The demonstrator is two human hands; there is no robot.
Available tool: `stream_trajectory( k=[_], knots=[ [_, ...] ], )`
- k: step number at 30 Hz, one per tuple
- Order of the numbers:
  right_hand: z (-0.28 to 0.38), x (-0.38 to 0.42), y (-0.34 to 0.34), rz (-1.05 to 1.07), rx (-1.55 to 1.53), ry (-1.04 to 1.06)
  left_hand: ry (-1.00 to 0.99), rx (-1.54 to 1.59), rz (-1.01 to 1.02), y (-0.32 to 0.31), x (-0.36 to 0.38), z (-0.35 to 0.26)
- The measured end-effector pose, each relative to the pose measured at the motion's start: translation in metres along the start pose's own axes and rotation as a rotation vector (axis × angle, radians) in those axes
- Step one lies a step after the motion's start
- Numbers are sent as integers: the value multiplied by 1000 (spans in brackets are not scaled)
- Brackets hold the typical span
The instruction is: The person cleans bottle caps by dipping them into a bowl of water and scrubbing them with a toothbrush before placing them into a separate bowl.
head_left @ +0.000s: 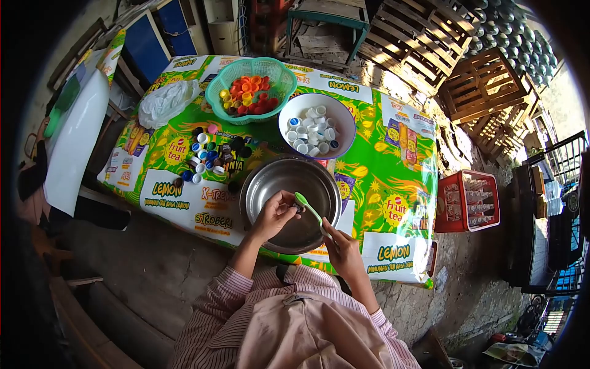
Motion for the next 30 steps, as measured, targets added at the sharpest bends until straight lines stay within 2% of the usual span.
stream_trajectory(
  k=[2,5,8,10,12,16,18,23,25,30],
  knots=[
    [-1,-7,-5,-15,-30,-11,92,5,15,-3,0,3],
    [1,-8,-1,-20,18,16,43,-133,-95,5,1,0],
    [-1,0,2,-16,37,28,25,-163,-89,16,-1,8],
    [-3,2,0,-15,41,39,28,-137,-85,10,-1,3],
    [-1,-2,-9,-7,-30,47,91,90,-28,1,0,6],
    [4,-7,-11,-52,44,57,159,-20,-59,5,-1,10],
    [3,-3,-5,-65,100,28,72,-2,39,-1,-2,4],
    [6,5,-9,-18,187,13,72,5,-24,2,-1,2],
    [2,4,-5,-158,118,74,64,-121,-7,3,-1,3],
    [7,3,-1,-162,142,53,-2,-220,-82,5,2,-2]
  ],
)
Point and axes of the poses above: each hand's wrist, its own x-axis away from the middle knuckle, its own y-axis out of the back of the hand, z = x × y, the point moved 7 cm from there along -x, towards the middle knuckle, and after that the axes turned 5 degrees about y, right-handed, at the moved point
